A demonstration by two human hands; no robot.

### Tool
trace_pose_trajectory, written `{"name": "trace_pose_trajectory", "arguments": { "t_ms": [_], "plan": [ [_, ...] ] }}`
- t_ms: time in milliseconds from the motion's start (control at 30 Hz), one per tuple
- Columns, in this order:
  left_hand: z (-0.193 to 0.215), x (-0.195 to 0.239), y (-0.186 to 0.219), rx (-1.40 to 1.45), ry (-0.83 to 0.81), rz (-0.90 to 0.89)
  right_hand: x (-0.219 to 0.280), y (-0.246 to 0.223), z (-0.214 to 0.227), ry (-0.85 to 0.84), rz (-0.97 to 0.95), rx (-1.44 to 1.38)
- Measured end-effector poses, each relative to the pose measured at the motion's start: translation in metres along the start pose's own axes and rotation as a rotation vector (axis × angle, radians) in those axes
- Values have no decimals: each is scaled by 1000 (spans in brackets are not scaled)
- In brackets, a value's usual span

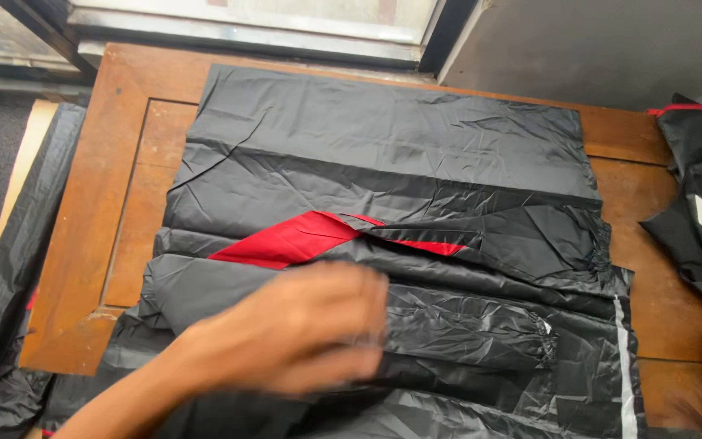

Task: The person uses a feather duster to sweep a black garment with red accents that is laid out on a wooden table. They repeatedly fold the garment and continue to sweep its surface.

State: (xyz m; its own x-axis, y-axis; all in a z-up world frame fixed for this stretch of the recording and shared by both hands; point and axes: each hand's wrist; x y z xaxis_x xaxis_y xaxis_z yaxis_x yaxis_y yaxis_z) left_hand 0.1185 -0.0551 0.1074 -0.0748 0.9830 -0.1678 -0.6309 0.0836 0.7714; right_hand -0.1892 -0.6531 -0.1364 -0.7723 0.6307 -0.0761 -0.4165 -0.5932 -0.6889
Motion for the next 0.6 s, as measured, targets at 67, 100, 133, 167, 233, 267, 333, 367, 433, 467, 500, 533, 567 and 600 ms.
{"name": "trace_pose_trajectory", "arguments": {
  "t_ms": [67, 100, 133, 167, 233, 267, 333, 367, 433, 467, 500, 533, 567, 600],
  "plan": [
    [-3, -25, -44, -224, 206, 17, 15, -192, -43, 38, 10, -3],
    [-10, -36, -74, -455, 230, 183, 9, -289, -56, -49, 133, 85],
    [-17, -47, -105, -685, 252, 352, 25, -392, -58, -139, 254, 171],
    [-24, -49, -121, -683, 262, 351, 21, -398, -70, -139, 261, 178],
    [-36, -55, -154, -775, 266, 436, 12, -412, -97, -264, 188, 408],
    [-39, -54, -159, -777, 272, 434, 14, -407, -110, -259, 192, 410],
    [-44, -50, -172, -789, 262, 480, 16, -396, -140, -288, 464, 746],
    [-43, -49, -172, -790, 257, 476, 8, -384, -146, -286, 459, 745],
    [-46, -47, -173, -780, 273, 480, -5, -356, -159, -396, 292, 991],
    [-43, -46, -174, -775, 264, 474, -19, -351, -154, -400, 281, 991],
    [-43, -47, -174, -782, 281, 470, -31, -345, -146, -257, 253, 1191],
    [-44, -47, -173, -790, 298, 466, -43, -338, -138, -108, 225, 1389],
    [-45, -47, -172, -785, 297, 461, -49, -340, -132, -109, 220, 1393],
    [-45, -46, -170, -779, 299, 463, -55, -342, -126, -169, 64, 1163]
  ]
}}
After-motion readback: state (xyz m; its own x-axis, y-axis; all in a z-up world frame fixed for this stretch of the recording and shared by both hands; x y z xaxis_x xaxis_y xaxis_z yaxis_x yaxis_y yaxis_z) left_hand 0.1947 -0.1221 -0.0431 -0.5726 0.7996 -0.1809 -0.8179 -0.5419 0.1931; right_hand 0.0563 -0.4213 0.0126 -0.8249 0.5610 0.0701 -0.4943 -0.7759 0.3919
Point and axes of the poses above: each hand's wrist, its own x-axis away from the middle knuckle, its own z-axis out of the back of the hand, y = z × x, and after that the axes turned 11 degrees about -y, right-handed
